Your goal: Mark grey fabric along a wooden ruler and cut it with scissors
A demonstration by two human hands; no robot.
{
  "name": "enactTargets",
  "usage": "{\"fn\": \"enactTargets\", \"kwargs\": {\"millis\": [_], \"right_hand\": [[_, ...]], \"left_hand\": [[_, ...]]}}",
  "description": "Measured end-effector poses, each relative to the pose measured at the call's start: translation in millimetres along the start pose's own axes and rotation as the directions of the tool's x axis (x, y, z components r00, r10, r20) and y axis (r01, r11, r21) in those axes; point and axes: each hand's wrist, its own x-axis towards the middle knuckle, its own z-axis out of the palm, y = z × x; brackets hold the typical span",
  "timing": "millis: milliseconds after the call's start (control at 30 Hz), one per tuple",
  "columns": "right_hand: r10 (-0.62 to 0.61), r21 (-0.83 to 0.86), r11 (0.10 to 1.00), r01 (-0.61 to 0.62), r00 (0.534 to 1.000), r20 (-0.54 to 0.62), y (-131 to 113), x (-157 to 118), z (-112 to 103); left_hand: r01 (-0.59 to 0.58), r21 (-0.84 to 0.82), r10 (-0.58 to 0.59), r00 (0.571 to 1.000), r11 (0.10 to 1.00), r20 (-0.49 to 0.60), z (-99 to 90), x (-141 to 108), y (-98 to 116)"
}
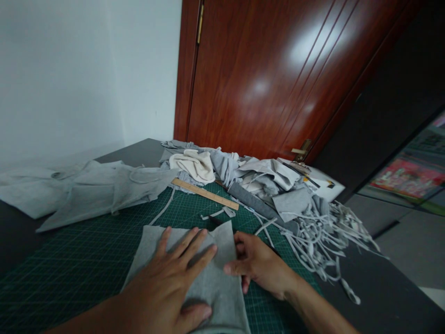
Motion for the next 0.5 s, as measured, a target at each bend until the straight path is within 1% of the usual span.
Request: {"fn": "enactTargets", "kwargs": {"millis": [67,133,233,300,333,400,467,500], "right_hand": [[-0.014,-0.072,0.997,0.011,0.999,-0.031,1.7,-5.5,-2.8],[-0.056,-0.196,0.98,0.033,0.992,-0.115,4.5,-9.1,-4.9],[-0.116,-0.412,0.911,0.01,0.965,-0.234,7.6,-12.6,-2.7],[-0.142,-0.516,0.856,-0.025,0.949,-0.281,8.7,-14.5,1.7],[-0.15,-0.549,0.835,-0.037,0.945,-0.292,9.2,-15.3,4.0],[-0.156,-0.582,0.812,-0.05,0.941,-0.299,10.7,-16.4,7.4],[-0.155,-0.594,0.803,-0.054,0.943,-0.295,12.7,-16.7,8.5],[-0.154,-0.6,0.798,-0.054,0.944,-0.291,13.6,-16.6,8.3]], "left_hand": [[0.001,-0.003,-0.001,1.0,1.0,0.0,1.3,0.6,-1.1],[0.004,-0.005,-0.004,1.0,1.0,0.008,2.6,1.3,-2.1],[0.015,0.011,-0.015,1.0,1.0,0.008,3.3,2.1,-2.5],[-0.002,0.028,0.002,1.0,1.0,-0.012,0.3,2.7,-1.3],[-0.029,0.032,0.029,0.999,0.999,-0.016,-2.7,3.0,0.0],[-0.135,0.017,0.135,0.991,0.991,0.012,-11.2,4.1,3.8],[-0.244,-0.034,0.245,0.968,0.969,0.048,-20.1,6.8,9.0],[-0.277,-0.062,0.28,0.959,0.959,0.044,-23.3,9.3,11.9]]}}
